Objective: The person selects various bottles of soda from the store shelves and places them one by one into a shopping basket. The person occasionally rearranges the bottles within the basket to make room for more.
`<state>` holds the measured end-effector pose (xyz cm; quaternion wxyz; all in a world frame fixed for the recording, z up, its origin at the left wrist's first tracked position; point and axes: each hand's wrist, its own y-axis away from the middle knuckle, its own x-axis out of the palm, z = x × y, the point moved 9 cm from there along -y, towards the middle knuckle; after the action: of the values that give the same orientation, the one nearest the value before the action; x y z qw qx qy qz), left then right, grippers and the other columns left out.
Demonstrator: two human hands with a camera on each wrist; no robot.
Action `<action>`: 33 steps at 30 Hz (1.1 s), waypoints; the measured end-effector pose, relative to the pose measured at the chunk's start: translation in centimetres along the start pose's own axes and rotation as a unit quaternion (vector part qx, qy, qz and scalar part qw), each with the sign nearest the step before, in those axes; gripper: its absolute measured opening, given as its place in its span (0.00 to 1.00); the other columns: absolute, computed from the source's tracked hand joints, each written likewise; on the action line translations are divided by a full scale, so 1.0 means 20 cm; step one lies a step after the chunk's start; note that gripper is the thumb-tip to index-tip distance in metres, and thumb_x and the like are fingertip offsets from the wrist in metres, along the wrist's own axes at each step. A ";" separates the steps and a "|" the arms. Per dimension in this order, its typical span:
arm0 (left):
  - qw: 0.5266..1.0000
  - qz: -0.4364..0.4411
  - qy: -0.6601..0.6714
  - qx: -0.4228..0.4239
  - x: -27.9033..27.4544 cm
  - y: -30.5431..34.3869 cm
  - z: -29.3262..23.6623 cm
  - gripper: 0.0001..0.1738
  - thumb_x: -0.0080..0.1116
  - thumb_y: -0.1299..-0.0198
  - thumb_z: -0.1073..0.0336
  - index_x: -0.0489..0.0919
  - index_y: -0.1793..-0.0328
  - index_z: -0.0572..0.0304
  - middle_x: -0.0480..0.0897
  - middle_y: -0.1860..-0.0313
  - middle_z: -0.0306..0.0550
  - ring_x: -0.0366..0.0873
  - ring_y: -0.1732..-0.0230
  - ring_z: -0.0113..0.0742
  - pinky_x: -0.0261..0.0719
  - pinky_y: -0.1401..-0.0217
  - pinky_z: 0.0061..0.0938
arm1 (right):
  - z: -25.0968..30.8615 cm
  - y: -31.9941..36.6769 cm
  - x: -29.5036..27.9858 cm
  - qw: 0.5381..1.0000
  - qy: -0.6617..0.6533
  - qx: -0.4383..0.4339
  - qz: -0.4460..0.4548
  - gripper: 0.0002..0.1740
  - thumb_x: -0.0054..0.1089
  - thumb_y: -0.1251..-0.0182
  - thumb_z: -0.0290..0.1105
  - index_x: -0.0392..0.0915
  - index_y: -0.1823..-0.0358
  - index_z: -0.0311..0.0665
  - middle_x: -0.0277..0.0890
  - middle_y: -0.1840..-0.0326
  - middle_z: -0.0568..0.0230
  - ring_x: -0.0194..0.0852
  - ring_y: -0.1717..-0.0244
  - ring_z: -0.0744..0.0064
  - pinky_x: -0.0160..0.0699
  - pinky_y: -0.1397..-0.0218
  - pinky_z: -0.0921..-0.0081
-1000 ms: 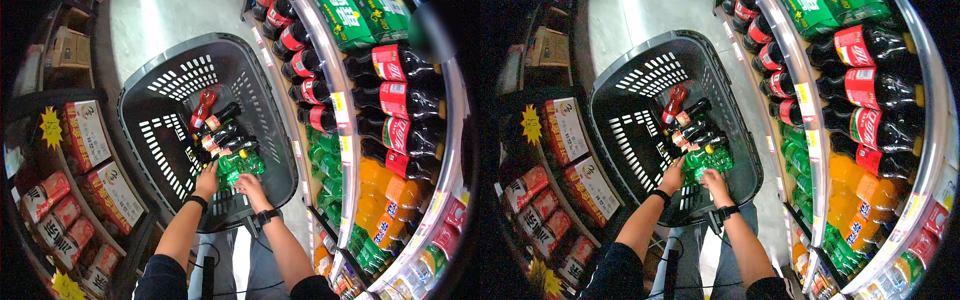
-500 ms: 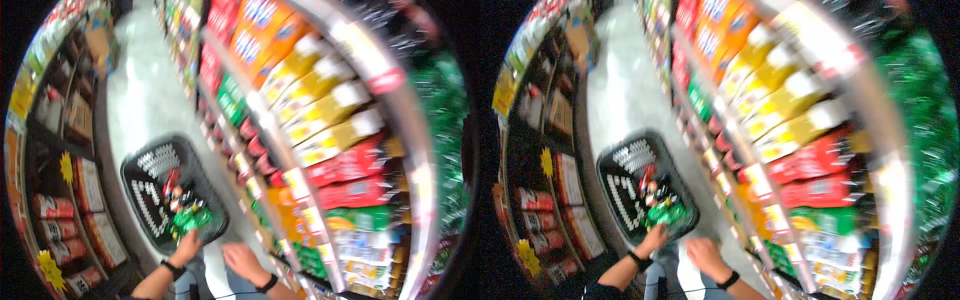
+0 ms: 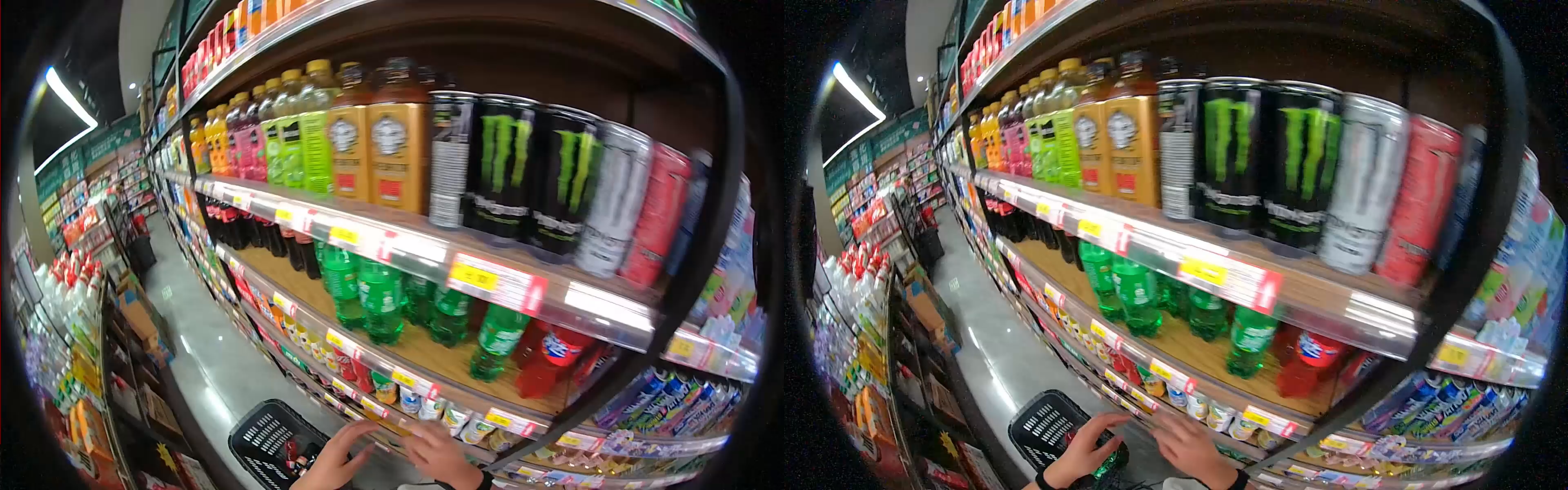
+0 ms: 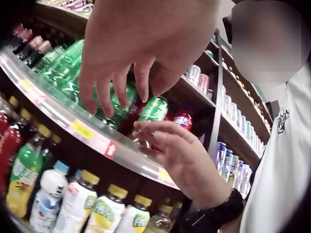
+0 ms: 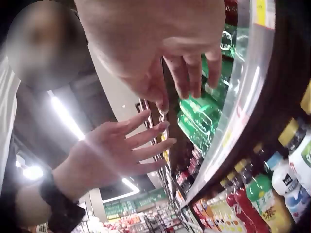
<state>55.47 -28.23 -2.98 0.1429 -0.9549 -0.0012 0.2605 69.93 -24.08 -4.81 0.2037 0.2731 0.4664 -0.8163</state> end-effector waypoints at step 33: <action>0.940 -0.078 0.327 -0.050 0.30 -0.67 -0.29 0.33 0.65 0.53 0.78 0.67 0.39 0.64 0.76 0.46 0.45 0.75 0.45 0.33 0.74 0.43 0.28 | -0.09 -0.26 -0.58 0.984 0.011 0.037 -0.172 0.37 0.62 0.47 0.33 0.65 0.33 0.36 0.56 0.28 0.44 0.52 0.28 0.42 0.43 0.27 0.46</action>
<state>64.39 -16.41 2.47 0.1077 -0.9902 -0.0422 -0.0787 76.24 -19.18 5.11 0.0451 0.2050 0.4776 -0.8531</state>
